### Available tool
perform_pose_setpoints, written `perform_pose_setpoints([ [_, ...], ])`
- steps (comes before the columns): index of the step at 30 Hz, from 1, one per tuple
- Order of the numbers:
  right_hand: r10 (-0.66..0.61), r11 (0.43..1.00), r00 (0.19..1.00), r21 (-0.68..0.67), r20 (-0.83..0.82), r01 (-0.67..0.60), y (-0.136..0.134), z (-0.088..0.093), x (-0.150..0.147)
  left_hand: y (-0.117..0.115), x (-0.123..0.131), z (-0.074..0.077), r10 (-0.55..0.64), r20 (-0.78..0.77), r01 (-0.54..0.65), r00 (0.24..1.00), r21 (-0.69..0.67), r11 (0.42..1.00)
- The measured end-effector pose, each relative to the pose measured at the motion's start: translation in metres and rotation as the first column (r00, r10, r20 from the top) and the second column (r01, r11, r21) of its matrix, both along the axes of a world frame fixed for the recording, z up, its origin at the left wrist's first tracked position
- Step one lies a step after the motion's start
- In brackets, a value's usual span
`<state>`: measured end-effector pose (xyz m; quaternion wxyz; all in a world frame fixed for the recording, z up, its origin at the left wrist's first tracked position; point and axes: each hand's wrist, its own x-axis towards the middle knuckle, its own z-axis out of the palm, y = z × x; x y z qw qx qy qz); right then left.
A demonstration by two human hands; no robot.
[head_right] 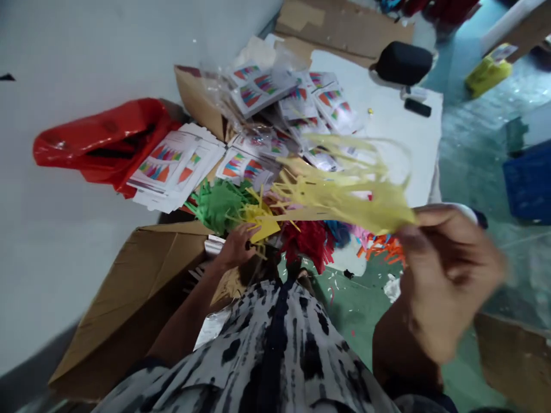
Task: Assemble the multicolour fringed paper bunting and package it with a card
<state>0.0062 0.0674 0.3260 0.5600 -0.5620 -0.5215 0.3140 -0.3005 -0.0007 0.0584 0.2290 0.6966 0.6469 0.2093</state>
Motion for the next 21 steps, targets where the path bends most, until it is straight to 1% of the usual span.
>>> perform_pose_setpoints([
  [1, -0.006, 1.0, 0.999, 0.027, 0.036, 0.005, -0.003, -0.005, 0.007, 0.0, 0.007, 0.016, 0.034, 0.026, -0.036, 0.999, 0.069, 0.997],
  [2, 0.015, 0.999, 0.997, 0.035, 0.078, -0.018, -0.006, -0.01, 0.016, 0.0, 0.016, 0.035, 0.08, 0.077, -0.091, 0.994, 0.153, 0.984],
  [3, 0.054, 0.998, 0.991, 0.02, 0.118, -0.057, -0.007, -0.016, 0.024, 0.002, 0.029, 0.056, 0.119, 0.155, -0.156, 0.981, 0.258, 0.953],
  [4, 0.102, 0.995, 0.984, -0.022, 0.148, -0.1, -0.009, -0.023, 0.033, 0.003, 0.044, 0.078, 0.142, 0.229, -0.22, 0.963, 0.367, 0.904],
  [5, 0.147, 0.988, 0.976, -0.075, 0.162, -0.136, -0.011, -0.029, 0.041, 0.005, 0.062, 0.099, 0.122, 0.264, -0.236, 0.957, 0.463, 0.854],
  [6, 0.18, 0.979, 0.969, -0.122, 0.171, -0.161, -0.013, -0.035, 0.049, 0.007, 0.082, 0.118, 0.05, 0.256, -0.189, 0.965, 0.554, 0.811],
  [7, 0.201, 0.972, 0.964, -0.156, 0.175, -0.174, -0.015, -0.041, 0.056, 0.009, 0.103, 0.135, -0.053, 0.219, -0.096, 0.974, 0.619, 0.779],
  [8, 0.214, 0.966, 0.962, -0.185, 0.172, -0.182, -0.018, -0.047, 0.063, 0.012, 0.124, 0.147, -0.154, 0.179, 0.0, 0.972, 0.655, 0.756],
  [9, 0.225, 0.959, 0.96, -0.212, 0.164, -0.189, -0.022, -0.051, 0.069, 0.014, 0.145, 0.156, -0.23, 0.135, 0.085, 0.964, 0.664, 0.743],
  [10, 0.232, 0.953, 0.96, -0.232, 0.156, -0.193, -0.025, -0.054, 0.075, 0.017, 0.165, 0.161, -0.279, 0.097, 0.147, 0.955, 0.664, 0.733],
  [11, 0.235, 0.95, 0.96, -0.246, 0.15, -0.194, -0.029, -0.057, 0.08, 0.019, 0.183, 0.163, -0.302, 0.073, 0.186, 0.95, 0.644, 0.742],
  [12, 0.237, 0.947, 0.96, -0.254, 0.146, -0.196, -0.033, -0.059, 0.086, 0.022, 0.199, 0.163, -0.305, 0.066, 0.202, 0.95, 0.618, 0.76],
  [14, 0.25, 0.943, 0.958, -0.26, 0.141, -0.207, -0.04, -0.061, 0.097, 0.029, 0.224, 0.159, -0.28, 0.106, 0.179, 0.954, 0.547, 0.818],
  [16, 0.268, 0.938, 0.955, -0.262, 0.128, -0.228, -0.046, -0.063, 0.111, 0.034, 0.242, 0.154, -0.258, 0.198, 0.144, 0.946, 0.456, 0.878],
  [17, 0.277, 0.935, 0.954, -0.261, 0.115, -0.24, -0.048, -0.065, 0.118, 0.036, 0.248, 0.151, -0.261, 0.26, 0.142, 0.93, 0.399, 0.906],
  [19, 0.264, 0.94, 0.959, -0.249, 0.099, -0.233, -0.052, -0.073, 0.136, 0.036, 0.259, 0.147, -0.261, 0.436, 0.158, 0.861, 0.259, 0.953],
  [20, 0.232, 0.951, 0.966, -0.234, 0.11, -0.202, -0.055, -0.079, 0.146, 0.035, 0.264, 0.145, -0.239, 0.55, 0.17, 0.8, 0.173, 0.97],
  [21, 0.179, 0.965, 0.975, -0.218, 0.134, -0.148, -0.058, -0.087, 0.157, 0.034, 0.268, 0.142, -0.189, 0.666, 0.184, 0.721, 0.079, 0.98],
])
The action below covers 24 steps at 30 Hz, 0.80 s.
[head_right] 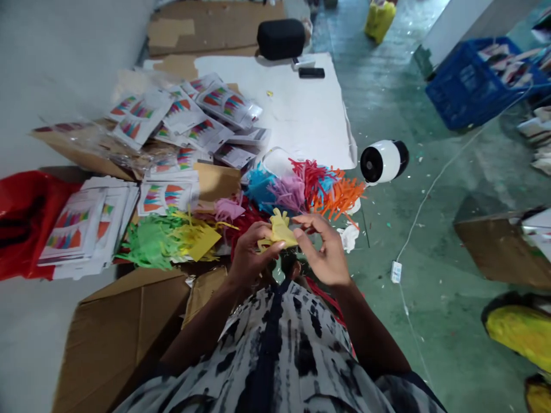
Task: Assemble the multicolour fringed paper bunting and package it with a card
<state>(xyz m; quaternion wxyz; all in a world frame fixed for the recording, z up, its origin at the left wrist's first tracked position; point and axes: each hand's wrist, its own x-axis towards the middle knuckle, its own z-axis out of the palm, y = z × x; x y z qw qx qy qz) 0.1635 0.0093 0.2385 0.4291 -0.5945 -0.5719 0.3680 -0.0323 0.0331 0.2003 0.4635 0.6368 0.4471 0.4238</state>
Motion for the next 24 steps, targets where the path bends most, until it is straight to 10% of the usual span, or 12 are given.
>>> perform_pose_setpoints([
  [4, -0.169, 0.975, 0.985, -0.143, 0.03, 0.172, -0.019, -0.047, 0.041, -0.007, 0.014, -0.014, 0.092, 0.37, 0.067, 0.924, -0.395, 0.916],
  [8, -0.122, 0.888, 0.965, -0.46, -0.233, 0.002, -0.042, -0.086, 0.056, -0.013, 0.029, -0.023, 0.186, 0.425, 0.058, 0.886, -0.498, 0.865],
  [14, -0.248, 0.945, 0.887, -0.3, -0.39, 0.132, -0.058, -0.087, 0.041, -0.034, 0.059, -0.033, 0.181, 0.455, 0.156, 0.872, -0.608, 0.778],
  [19, -0.204, 0.934, 0.907, -0.351, -0.368, 0.067, -0.071, -0.089, 0.051, -0.06, 0.058, -0.071, 0.245, 0.431, 0.187, 0.868, -0.743, 0.643],
  [21, -0.121, 0.936, 0.942, -0.351, -0.315, 0.003, -0.076, -0.093, 0.062, -0.063, 0.046, -0.087, 0.277, 0.301, 0.057, 0.913, -0.763, 0.644],
  [24, 0.042, 0.935, 0.987, -0.342, -0.154, -0.093, -0.077, -0.094, 0.078, -0.056, 0.025, -0.095, 0.236, -0.001, -0.197, 0.972, -0.556, 0.807],
])
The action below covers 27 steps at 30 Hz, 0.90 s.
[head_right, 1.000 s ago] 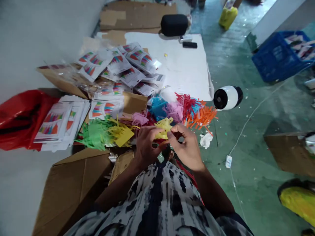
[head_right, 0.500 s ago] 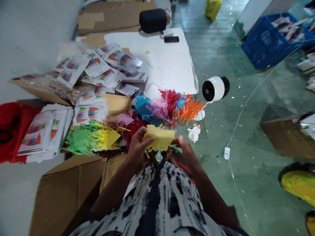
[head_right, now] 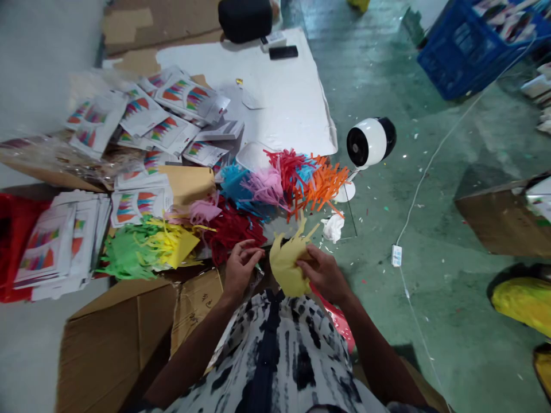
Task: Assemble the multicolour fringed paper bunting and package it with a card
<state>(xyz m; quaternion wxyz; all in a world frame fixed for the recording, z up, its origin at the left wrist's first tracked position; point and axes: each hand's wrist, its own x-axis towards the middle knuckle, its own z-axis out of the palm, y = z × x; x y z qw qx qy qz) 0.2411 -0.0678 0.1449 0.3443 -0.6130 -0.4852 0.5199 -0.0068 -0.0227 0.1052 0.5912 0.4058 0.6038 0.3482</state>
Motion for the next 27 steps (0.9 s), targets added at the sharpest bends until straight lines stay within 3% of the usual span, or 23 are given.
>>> perform_pose_setpoints([
  [2, 0.184, 0.983, 0.978, 0.004, 0.098, -0.186, 0.005, 0.004, 0.004, 0.012, -0.007, 0.008, -0.164, -0.183, 0.206, 0.969, 0.243, 0.948],
  [3, 0.288, 0.957, 0.948, 0.004, 0.136, -0.291, 0.008, 0.007, 0.004, 0.019, -0.006, 0.014, -0.304, -0.235, 0.37, 0.924, 0.334, 0.867],
  [5, 0.454, 0.884, 0.87, 0.018, 0.193, -0.466, 0.016, 0.016, 0.0, 0.034, 0.001, 0.026, -0.613, -0.288, 0.671, 0.736, 0.435, 0.601],
  [7, 0.548, 0.823, 0.811, 0.041, 0.202, -0.566, 0.023, 0.024, -0.004, 0.048, 0.013, 0.031, -0.808, -0.306, 0.822, 0.504, 0.457, 0.34],
  [9, 0.572, 0.808, 0.8, 0.045, 0.18, -0.587, 0.029, 0.03, -0.004, 0.061, 0.022, 0.026, -0.89, -0.292, 0.884, 0.351, 0.416, 0.212],
  [11, 0.546, 0.83, 0.821, 0.021, 0.169, -0.557, 0.035, 0.03, 0.002, 0.072, 0.024, 0.016, -0.916, -0.274, 0.918, 0.292, 0.348, 0.189],
  [14, 0.483, 0.868, 0.839, -0.012, 0.251, -0.496, 0.048, 0.019, 0.017, 0.092, 0.017, 0.01, -0.886, -0.358, 0.946, 0.294, 0.242, 0.217],
  [16, 0.404, 0.899, 0.836, 0.007, 0.371, -0.437, 0.06, 0.013, 0.027, 0.109, 0.013, 0.018, -0.79, -0.538, 0.955, 0.293, 0.195, 0.222],
  [19, 0.187, 0.926, 0.797, 0.168, 0.575, -0.339, 0.077, 0.02, 0.032, 0.134, 0.008, 0.044, -0.514, -0.798, 0.947, 0.315, 0.23, 0.222],
  [22, -0.092, 0.859, 0.671, 0.399, 0.736, -0.32, 0.088, 0.04, 0.026, 0.155, 0.002, 0.07, -0.196, -0.883, 0.895, 0.427, 0.38, 0.234],
  [24, -0.271, 0.779, 0.572, 0.526, 0.774, -0.341, 0.089, 0.044, 0.019, 0.163, -0.006, 0.076, -0.041, -0.865, 0.852, 0.5, 0.483, 0.204],
  [27, -0.419, 0.687, 0.475, 0.612, 0.774, -0.392, 0.082, 0.018, 0.004, 0.165, -0.023, 0.063, 0.063, -0.828, 0.815, 0.556, 0.559, 0.155],
])
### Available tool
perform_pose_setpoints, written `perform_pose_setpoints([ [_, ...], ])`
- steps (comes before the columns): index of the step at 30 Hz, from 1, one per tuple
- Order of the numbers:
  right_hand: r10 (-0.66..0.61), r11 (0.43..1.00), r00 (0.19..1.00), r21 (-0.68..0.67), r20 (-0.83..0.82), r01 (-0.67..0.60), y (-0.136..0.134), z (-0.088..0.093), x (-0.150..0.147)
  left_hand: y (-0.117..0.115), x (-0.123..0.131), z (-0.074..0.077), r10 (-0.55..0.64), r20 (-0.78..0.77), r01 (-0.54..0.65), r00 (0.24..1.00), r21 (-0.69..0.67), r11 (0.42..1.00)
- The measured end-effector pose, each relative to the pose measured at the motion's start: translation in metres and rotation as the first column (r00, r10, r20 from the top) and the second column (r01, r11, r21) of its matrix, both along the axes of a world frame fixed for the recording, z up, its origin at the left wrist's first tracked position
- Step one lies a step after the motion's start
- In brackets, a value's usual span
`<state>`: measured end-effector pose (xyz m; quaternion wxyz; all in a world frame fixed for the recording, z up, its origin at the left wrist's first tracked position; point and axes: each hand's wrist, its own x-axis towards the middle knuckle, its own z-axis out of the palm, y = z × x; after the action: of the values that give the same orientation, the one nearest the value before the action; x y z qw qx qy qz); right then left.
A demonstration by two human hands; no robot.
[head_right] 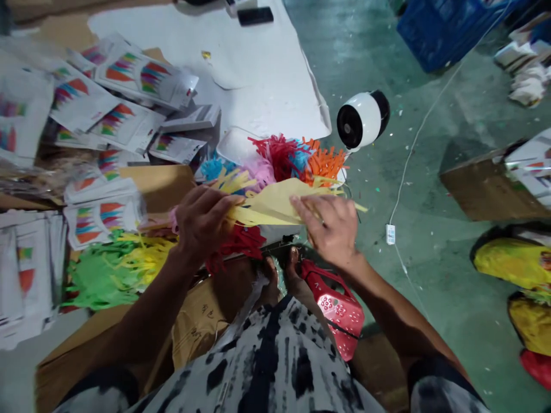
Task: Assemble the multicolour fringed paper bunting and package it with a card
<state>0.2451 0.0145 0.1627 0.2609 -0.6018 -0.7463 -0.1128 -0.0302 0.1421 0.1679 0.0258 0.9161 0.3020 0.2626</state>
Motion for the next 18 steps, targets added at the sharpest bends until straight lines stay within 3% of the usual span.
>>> perform_pose_setpoints([
  [3, -0.025, 0.997, 0.998, -0.078, 0.057, 0.03, -0.011, -0.058, -0.018, -0.017, -0.017, -0.032, 0.028, -0.085, -0.032, 0.996, -0.04, 0.999],
  [6, -0.026, 0.976, 0.995, -0.214, 0.092, 0.045, -0.023, -0.119, -0.035, -0.053, -0.025, -0.065, 0.121, -0.262, -0.167, 0.957, -0.16, 0.973],
  [8, -0.02, 0.964, 0.994, -0.26, 0.105, 0.047, -0.032, -0.149, -0.045, -0.081, -0.02, -0.087, 0.082, -0.293, -0.159, 0.952, -0.247, 0.956],
  [9, -0.013, 0.958, 0.994, -0.285, 0.107, 0.044, -0.036, -0.159, -0.048, -0.093, -0.015, -0.097, 0.021, -0.261, -0.096, 0.965, -0.276, 0.956],
  [11, -0.003, 0.943, 0.995, -0.331, 0.103, 0.037, -0.043, -0.172, -0.052, -0.109, 0.001, -0.12, -0.18, -0.198, 0.111, 0.964, -0.316, 0.942],
  [13, 0.008, 0.931, 0.995, -0.364, 0.096, 0.028, -0.049, -0.176, -0.052, -0.113, 0.017, -0.145, -0.274, -0.165, 0.207, 0.948, -0.335, 0.919],
  [18, 0.075, 0.888, 0.997, -0.457, 0.034, -0.051, -0.053, -0.169, -0.04, -0.098, 0.03, -0.192, -0.241, -0.098, 0.182, 0.966, -0.406, 0.895],
])
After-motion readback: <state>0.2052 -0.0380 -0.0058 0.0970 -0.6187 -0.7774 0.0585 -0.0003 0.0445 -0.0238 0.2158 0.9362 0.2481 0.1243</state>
